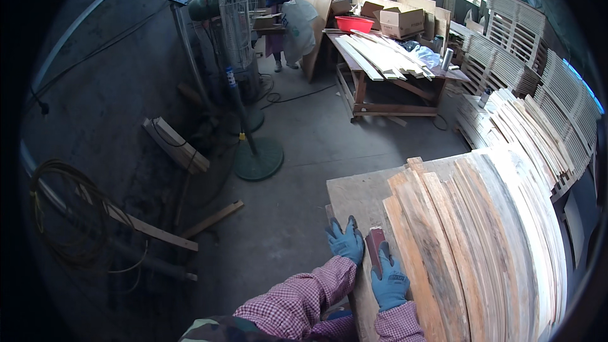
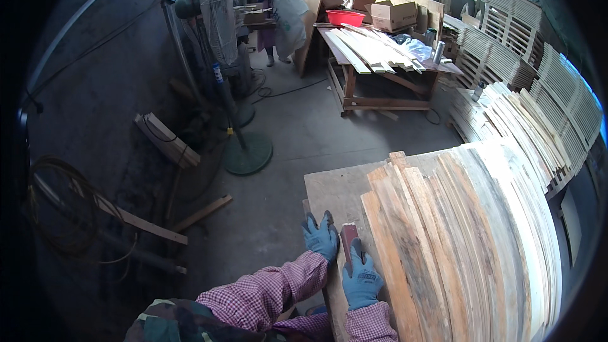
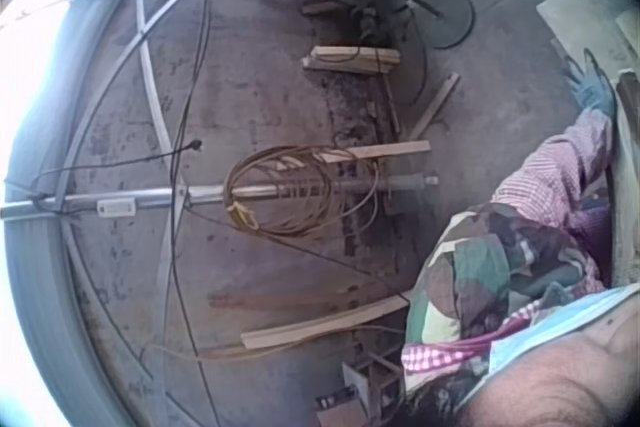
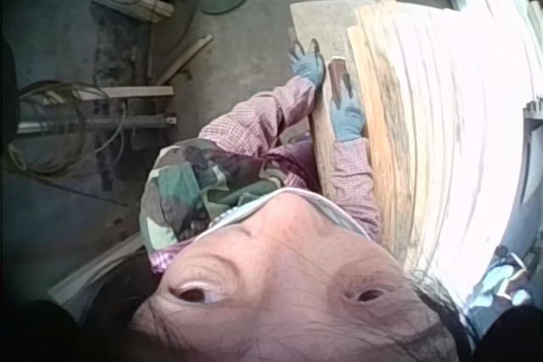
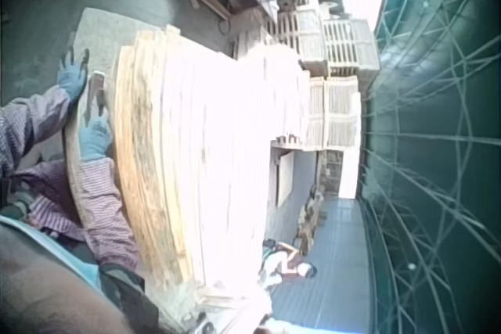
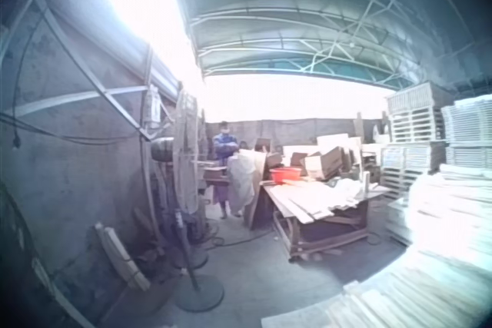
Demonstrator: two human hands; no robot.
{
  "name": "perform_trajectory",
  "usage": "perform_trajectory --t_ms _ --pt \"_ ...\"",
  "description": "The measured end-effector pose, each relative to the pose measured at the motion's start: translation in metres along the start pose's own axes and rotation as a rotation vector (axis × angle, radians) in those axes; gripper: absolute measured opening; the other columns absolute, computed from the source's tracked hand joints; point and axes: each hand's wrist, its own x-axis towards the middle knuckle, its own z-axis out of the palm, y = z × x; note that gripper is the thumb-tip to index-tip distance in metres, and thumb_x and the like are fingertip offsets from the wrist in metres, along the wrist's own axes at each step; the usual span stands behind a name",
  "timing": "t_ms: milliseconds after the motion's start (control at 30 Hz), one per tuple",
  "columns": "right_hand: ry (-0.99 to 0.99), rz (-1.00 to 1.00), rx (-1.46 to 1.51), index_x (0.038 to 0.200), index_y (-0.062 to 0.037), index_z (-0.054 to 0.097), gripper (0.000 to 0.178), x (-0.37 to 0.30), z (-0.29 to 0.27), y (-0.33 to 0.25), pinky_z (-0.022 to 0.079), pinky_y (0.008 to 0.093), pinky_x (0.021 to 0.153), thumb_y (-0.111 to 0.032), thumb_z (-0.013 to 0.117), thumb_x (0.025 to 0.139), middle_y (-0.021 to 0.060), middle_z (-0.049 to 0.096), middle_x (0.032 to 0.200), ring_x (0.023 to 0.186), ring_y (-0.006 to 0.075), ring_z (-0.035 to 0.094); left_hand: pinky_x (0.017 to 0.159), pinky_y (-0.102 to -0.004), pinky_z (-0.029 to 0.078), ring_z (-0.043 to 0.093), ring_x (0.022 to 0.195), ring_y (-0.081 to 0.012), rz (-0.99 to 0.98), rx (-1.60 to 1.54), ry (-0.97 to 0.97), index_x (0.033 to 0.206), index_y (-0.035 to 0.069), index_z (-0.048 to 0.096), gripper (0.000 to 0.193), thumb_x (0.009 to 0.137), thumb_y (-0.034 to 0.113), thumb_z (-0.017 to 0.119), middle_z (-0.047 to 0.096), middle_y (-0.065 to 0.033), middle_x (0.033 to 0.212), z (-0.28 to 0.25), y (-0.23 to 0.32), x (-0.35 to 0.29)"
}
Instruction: The person sands the surface of wooden planks using a sanding block. They move the block back and forth along the grain, occasionally repositioning the planks to reach different areas.
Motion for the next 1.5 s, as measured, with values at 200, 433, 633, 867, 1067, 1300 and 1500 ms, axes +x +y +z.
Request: perform_trajectory --t_ms 200,433,633,867,1067,1300,1500 --pt "0.081 -0.010 0.099 0.150 -0.0215 0.040 0.075 -0.101 -0.001 0.045 0.053 0.0456 0.082 -0.025 0.069 0.082 0.0150 0.060 0.118 0.097 0.0367 0.064 0.113 -0.0614 0.025 0.022 0.138 -0.0588 0.017 0.016 0.034 0.145 0.032 0.046 0.052 0.093 0.037 0.050 0.020 -0.0263 0.158 0.002 -0.006 0.001" --pt "0.127 0.096 0.079 0.146 -0.0249 0.047 0.067 -0.132 -0.015 0.031 0.052 0.0459 0.085 -0.027 0.070 0.083 0.0179 0.058 0.126 0.103 0.0367 0.062 0.114 -0.0596 0.024 0.020 0.140 -0.0574 0.011 0.038 0.012 0.146 0.031 0.045 0.053 0.094 0.037 0.049 0.020 -0.0268 0.158 -0.005 -0.002 0.000" --pt "0.196 0.076 0.081 0.141 -0.0230 0.053 0.062 -0.132 -0.014 0.030 0.052 0.0454 0.086 -0.028 0.071 0.082 0.0184 0.059 0.124 0.104 0.0366 0.062 0.114 -0.0618 0.023 0.023 0.135 -0.0615 0.028 0.010 0.025 0.146 0.025 0.046 0.055 0.091 0.032 0.052 0.020 -0.0318 0.154 -0.007 0.000 -0.001" --pt "0.182 0.101 0.090 0.139 -0.0223 0.056 0.059 -0.131 -0.016 0.028 0.052 0.0452 0.083 -0.029 0.070 0.082 0.0153 0.060 0.121 0.101 0.0350 0.063 0.114 -0.0609 0.023 0.022 0.137 -0.0594 0.013 0.019 0.000 0.146 0.027 0.046 0.054 0.092 0.033 0.051 0.019 -0.0295 0.156 -0.004 -0.002 0.001" --pt "0.184 0.107 0.094 0.140 -0.0234 0.055 0.060 -0.131 -0.016 0.028 0.052 0.0447 0.082 -0.029 0.070 0.082 0.0144 0.061 0.119 0.099 0.0345 0.063 0.115 -0.0598 0.021 0.018 0.141 -0.0568 -0.011 0.014 -0.045 0.147 0.029 0.044 0.054 0.093 0.037 0.049 0.017 -0.0266 0.159 -0.008 0.000 0.000" --pt "0.186 0.111 0.103 0.140 -0.0250 0.054 0.061 -0.132 -0.016 0.028 0.052 0.0453 0.082 -0.028 0.071 0.082 0.0148 0.061 0.119 0.099 0.0352 0.063 0.115 -0.0602 0.020 0.017 0.141 -0.0563 -0.014 0.020 -0.046 0.147 0.030 0.044 0.054 0.094 0.038 0.047 0.016 -0.0261 0.159 -0.010 0.000 0.000" --pt "0.179 0.118 0.092 0.140 -0.0244 0.054 0.060 -0.132 -0.014 0.029 0.052 0.0457 0.083 -0.029 0.071 0.083 0.0156 0.061 0.119 0.100 0.0357 0.063 0.116 -0.0603 0.020 0.020 0.139 -0.0587 0.006 0.031 -0.042 0.147 0.027 0.044 0.056 0.092 0.034 0.050 0.018 -0.0298 0.157 -0.010 0.000 0.001"
